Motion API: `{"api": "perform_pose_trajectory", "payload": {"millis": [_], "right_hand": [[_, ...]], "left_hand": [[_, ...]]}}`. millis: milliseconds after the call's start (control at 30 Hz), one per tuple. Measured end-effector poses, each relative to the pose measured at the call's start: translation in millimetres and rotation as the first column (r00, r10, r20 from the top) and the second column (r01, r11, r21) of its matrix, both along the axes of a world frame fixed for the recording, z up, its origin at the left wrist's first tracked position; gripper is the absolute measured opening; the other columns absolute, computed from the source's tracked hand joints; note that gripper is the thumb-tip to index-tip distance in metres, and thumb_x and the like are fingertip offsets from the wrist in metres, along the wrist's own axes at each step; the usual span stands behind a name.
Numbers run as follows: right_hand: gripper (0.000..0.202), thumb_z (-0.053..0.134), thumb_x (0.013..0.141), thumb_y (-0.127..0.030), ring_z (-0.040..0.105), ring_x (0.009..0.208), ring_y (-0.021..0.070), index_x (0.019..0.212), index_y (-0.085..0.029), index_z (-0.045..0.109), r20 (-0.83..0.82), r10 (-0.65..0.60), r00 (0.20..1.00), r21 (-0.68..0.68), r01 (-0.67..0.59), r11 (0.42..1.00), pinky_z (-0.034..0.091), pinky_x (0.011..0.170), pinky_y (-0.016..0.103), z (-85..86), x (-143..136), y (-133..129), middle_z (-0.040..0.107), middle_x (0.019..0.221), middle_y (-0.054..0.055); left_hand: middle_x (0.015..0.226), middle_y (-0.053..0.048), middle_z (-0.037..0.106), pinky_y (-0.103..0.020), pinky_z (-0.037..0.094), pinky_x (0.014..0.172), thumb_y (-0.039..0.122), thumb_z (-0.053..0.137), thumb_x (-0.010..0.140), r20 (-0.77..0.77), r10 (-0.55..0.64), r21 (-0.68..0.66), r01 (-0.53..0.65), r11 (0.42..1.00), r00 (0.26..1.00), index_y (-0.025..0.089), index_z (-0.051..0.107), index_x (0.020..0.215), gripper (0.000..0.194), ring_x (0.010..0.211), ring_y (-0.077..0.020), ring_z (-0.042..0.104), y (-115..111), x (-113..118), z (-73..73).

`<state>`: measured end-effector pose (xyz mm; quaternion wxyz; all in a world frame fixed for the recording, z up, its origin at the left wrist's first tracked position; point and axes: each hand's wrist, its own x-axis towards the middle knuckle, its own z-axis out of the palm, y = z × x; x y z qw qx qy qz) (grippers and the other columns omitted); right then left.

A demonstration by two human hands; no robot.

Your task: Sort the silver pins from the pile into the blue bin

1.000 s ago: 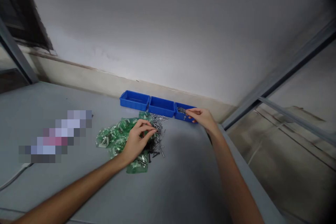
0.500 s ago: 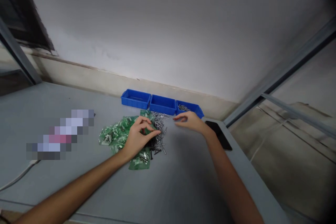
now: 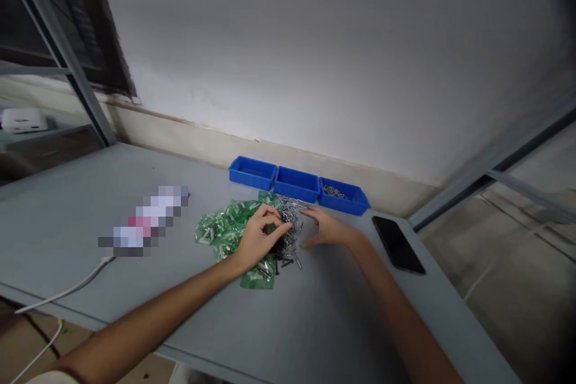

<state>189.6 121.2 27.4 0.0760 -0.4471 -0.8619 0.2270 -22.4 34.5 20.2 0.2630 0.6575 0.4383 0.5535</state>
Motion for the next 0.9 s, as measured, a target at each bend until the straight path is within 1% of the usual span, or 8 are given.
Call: {"api": "perform_pose_trajectory", "payload": {"millis": [100,233,333,400,533,700,800,900], "right_hand": [[0.084,0.078,0.048,-0.048,0.048,0.113,0.0306,0.124,-0.024,0.053,-0.037,-0.006,0.999,0.010,0.006,1.000,0.040,0.092,0.044,-6.8,0,4,0.048,0.131,0.011],[0.059,0.073,0.060,-0.046,0.059,0.090,0.0239,0.112,-0.021,0.062,-0.089,-0.016,0.996,0.053,0.021,0.998,0.046,0.080,0.038,-7.3,-5,6,0.059,0.117,0.011],[0.040,0.071,0.065,-0.039,0.060,0.074,0.0177,0.099,-0.018,0.067,-0.118,-0.032,0.993,0.085,0.042,0.995,0.047,0.071,0.033,-3.8,-10,5,0.063,0.106,0.010],[0.030,0.070,0.067,-0.035,0.059,0.068,0.0149,0.091,-0.017,0.068,-0.120,-0.033,0.992,0.093,0.044,0.995,0.047,0.067,0.030,-2.0,-11,5,0.065,0.098,0.008],[0.017,0.069,0.069,-0.030,0.057,0.067,0.0131,0.080,-0.016,0.069,-0.109,-0.015,0.994,0.093,0.025,0.995,0.045,0.065,0.027,-2.1,-12,5,0.064,0.086,0.005],[0.014,0.065,0.072,-0.028,0.056,0.068,0.0134,0.078,-0.016,0.069,-0.079,-0.035,0.996,0.066,0.040,0.997,0.043,0.063,0.026,-2.7,-11,5,0.065,0.078,0.004],[0.010,0.063,0.071,-0.023,0.057,0.067,0.0137,0.077,-0.016,0.069,-0.052,-0.057,0.997,0.051,0.059,0.997,0.042,0.062,0.026,2.8,-12,2,0.066,0.075,0.004],[0.010,0.060,0.069,-0.017,0.058,0.065,0.0142,0.075,-0.017,0.068,-0.041,-0.089,0.995,0.021,0.090,0.996,0.042,0.059,0.025,12.7,-12,-3,0.068,0.074,0.004]], "left_hand": [[0.085,-0.005,0.052,-0.028,0.045,0.068,0.028,0.061,0.079,0.006,0.004,-0.002,-0.004,1.000,1.000,0.015,0.061,0.059,0.023,0.082,-0.0163,0.054,-1,1,1.5],[0.085,-0.005,0.052,-0.028,0.045,0.067,0.027,0.061,0.078,0.009,-0.002,-0.012,0.003,1.000,1.000,0.015,0.061,0.059,0.022,0.084,-0.0168,0.054,-2,2,2.8],[0.085,-0.005,0.052,-0.027,0.045,0.067,0.027,0.062,0.077,-0.002,-0.006,-0.013,0.006,1.000,1.000,0.016,0.062,0.060,0.021,0.084,-0.0168,0.054,-3,2,3.4],[0.086,-0.005,0.053,-0.028,0.046,0.067,0.027,0.062,0.077,-0.007,-0.002,-0.014,0.002,1.000,1.000,0.016,0.062,0.059,0.021,0.083,-0.0167,0.054,-3,2,3.3],[0.085,-0.005,0.053,-0.028,0.046,0.067,0.028,0.062,0.077,-0.013,0.005,-0.013,-0.005,1.000,1.000,0.016,0.062,0.059,0.022,0.082,-0.0164,0.054,-2,1,2.4],[0.084,-0.004,0.052,-0.026,0.046,0.065,0.030,0.062,0.078,-0.015,0.013,0.012,-0.013,1.000,1.000,0.016,0.063,0.059,0.023,0.081,-0.0159,0.054,1,-1,1.6],[0.084,-0.004,0.051,-0.025,0.045,0.064,0.031,0.060,0.079,-0.007,0.017,0.017,-0.017,1.000,1.000,0.016,0.062,0.059,0.025,0.082,-0.0158,0.054,3,-3,2.8],[0.084,-0.004,0.052,-0.025,0.045,0.063,0.031,0.060,0.079,0.000,0.021,0.026,-0.021,0.999,1.000,0.016,0.060,0.060,0.025,0.081,-0.0155,0.054,3,-4,4.5]]}}
